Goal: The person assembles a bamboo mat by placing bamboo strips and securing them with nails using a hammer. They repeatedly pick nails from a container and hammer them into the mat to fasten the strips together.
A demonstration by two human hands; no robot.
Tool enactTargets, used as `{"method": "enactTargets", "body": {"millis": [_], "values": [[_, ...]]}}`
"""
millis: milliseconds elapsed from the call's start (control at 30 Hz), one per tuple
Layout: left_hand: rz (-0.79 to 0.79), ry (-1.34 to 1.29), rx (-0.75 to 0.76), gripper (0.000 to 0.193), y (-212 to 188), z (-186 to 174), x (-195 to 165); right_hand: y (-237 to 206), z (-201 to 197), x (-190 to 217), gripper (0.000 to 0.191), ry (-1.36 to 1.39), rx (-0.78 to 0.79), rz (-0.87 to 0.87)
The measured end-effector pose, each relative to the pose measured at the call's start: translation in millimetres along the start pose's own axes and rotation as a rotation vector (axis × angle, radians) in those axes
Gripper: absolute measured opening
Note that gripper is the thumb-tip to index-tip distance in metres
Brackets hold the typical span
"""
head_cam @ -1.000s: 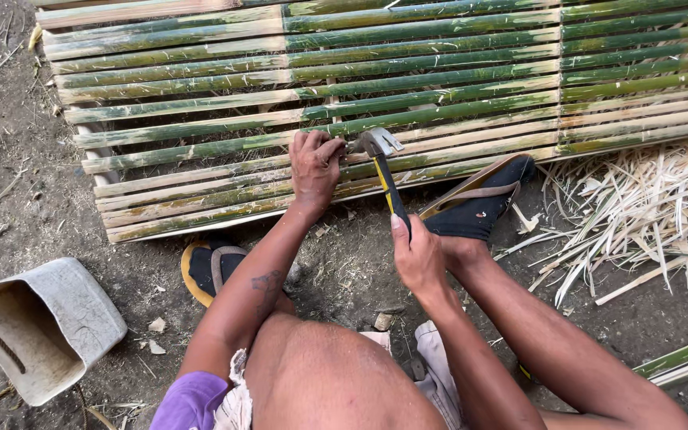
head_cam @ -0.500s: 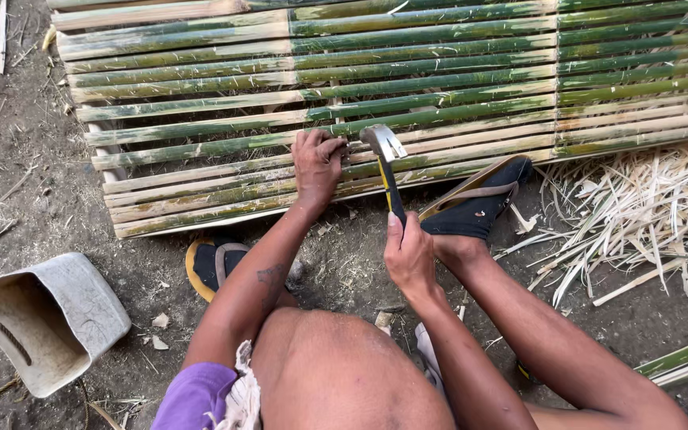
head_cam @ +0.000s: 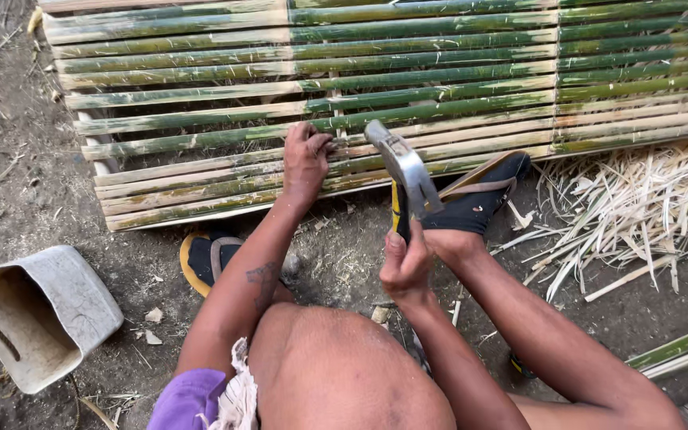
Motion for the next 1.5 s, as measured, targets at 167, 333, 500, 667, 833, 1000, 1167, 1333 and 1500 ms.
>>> {"method": "enactTargets", "body": {"millis": [167, 333, 500, 667, 833, 1000, 1167, 1333, 1500], "values": [[0.009, 0.036, 0.022, 0.011, 6.6, -1.7, -2.4, 22.6, 20.7, -24.6, 0.04, -0.131, 0.034, 0.14], [-0.028, -0.025, 0.034, 0.005, 9.1, -1.2, -4.1, 12.8, 4.9, -8.2, 0.039, -0.03, -0.056, -0.123], [0.044, -0.024, 0.003, 0.005, 13.6, -7.7, -13.1, 23.5, 18.0, -11.9, 0.036, -0.064, 0.001, 0.031], [-0.03, -0.001, 0.094, 0.004, 12.4, 1.0, -4.0, 19.7, 35.1, -46.3, 0.028, -0.132, 0.143, 0.316], [-0.089, -0.067, 0.085, 0.006, 13.1, 2.3, -0.1, 24.5, 26.8, -20.3, 0.03, -0.2, -0.032, -0.043], [-0.045, -0.152, 0.011, 0.016, 16.2, -26.7, -10.2, 34.8, 40.0, -6.5, 0.032, -0.264, 0.045, 0.123], [-0.116, -0.174, -0.384, 0.031, -49.8, -168.9, 9.8, -5.6, 96.4, 67.1, 0.031, -0.139, 0.286, -0.001], [-0.52, 0.255, -0.769, 0.022, -207.0, -362.1, 85.7, -72.0, 223.1, 148.0, 0.031, -0.143, 0.716, -0.195], [-0.713, 0.392, -0.489, 0.022, -303.7, -423.3, 189.3, -127.0, 309.2, 215.4, 0.031, -0.168, 0.917, -0.431]]}}
Point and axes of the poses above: each hand's wrist, its own y-axis towards the middle knuckle, its own z-axis out of the palm, x = y × z, the point moved 10 cm from there along y, towards the middle knuckle, and after that the axes turned 12 degrees about z, right-handed, at the moved point
